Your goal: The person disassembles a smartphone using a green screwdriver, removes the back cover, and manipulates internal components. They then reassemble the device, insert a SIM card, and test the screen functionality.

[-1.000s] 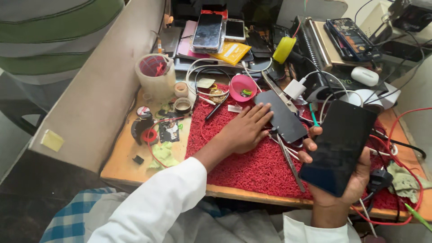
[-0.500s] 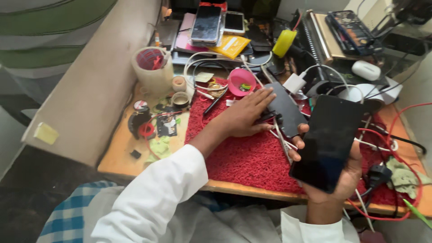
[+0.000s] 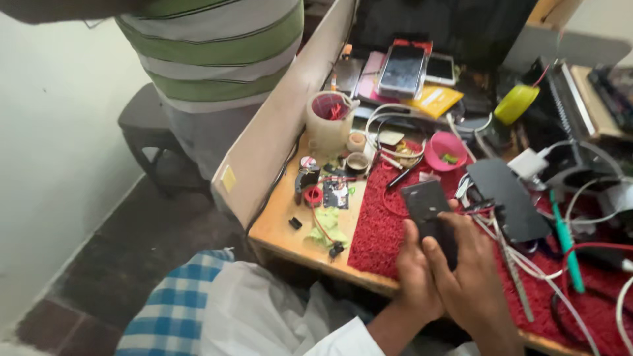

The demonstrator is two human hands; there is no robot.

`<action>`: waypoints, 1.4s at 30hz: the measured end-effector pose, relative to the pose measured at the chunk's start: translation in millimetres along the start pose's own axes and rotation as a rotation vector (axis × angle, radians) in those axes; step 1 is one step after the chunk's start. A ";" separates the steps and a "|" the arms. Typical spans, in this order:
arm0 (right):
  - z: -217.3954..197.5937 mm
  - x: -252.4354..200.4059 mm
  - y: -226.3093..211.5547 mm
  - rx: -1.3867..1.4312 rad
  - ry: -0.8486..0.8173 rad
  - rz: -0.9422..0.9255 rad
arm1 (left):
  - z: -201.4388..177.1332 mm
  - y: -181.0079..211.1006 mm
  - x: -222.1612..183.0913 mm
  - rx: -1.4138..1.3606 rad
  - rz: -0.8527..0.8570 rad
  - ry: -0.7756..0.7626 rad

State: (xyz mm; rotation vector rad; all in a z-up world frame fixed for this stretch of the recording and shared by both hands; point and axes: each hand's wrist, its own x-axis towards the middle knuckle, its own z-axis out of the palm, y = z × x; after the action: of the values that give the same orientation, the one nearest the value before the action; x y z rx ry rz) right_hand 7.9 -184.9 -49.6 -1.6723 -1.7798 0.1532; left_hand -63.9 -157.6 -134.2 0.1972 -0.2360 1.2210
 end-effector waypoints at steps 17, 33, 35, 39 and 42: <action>-78.9 -44.4 44.0 -0.014 -0.001 0.309 | 36.0 49.8 9.8 0.170 -0.118 0.097; -62.4 69.2 129.0 -0.284 0.143 0.028 | 33.0 47.4 24.8 0.952 -0.207 0.395; -51.6 92.2 127.6 -0.318 -0.061 0.263 | 36.2 35.7 24.4 1.016 -0.111 0.312; -52.1 117.9 139.1 -0.185 -0.024 0.291 | 43.2 42.9 24.8 0.899 -0.158 0.240; -76.7 111.0 137.1 -0.106 -0.033 0.547 | 42.9 47.4 21.8 0.700 -0.264 0.253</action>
State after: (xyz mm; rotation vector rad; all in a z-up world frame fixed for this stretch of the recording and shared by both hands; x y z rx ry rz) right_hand 170.8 -87.4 -19.0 -2.2115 -1.3302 0.3319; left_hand -104.8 -134.0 -85.8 0.6531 0.4384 1.0121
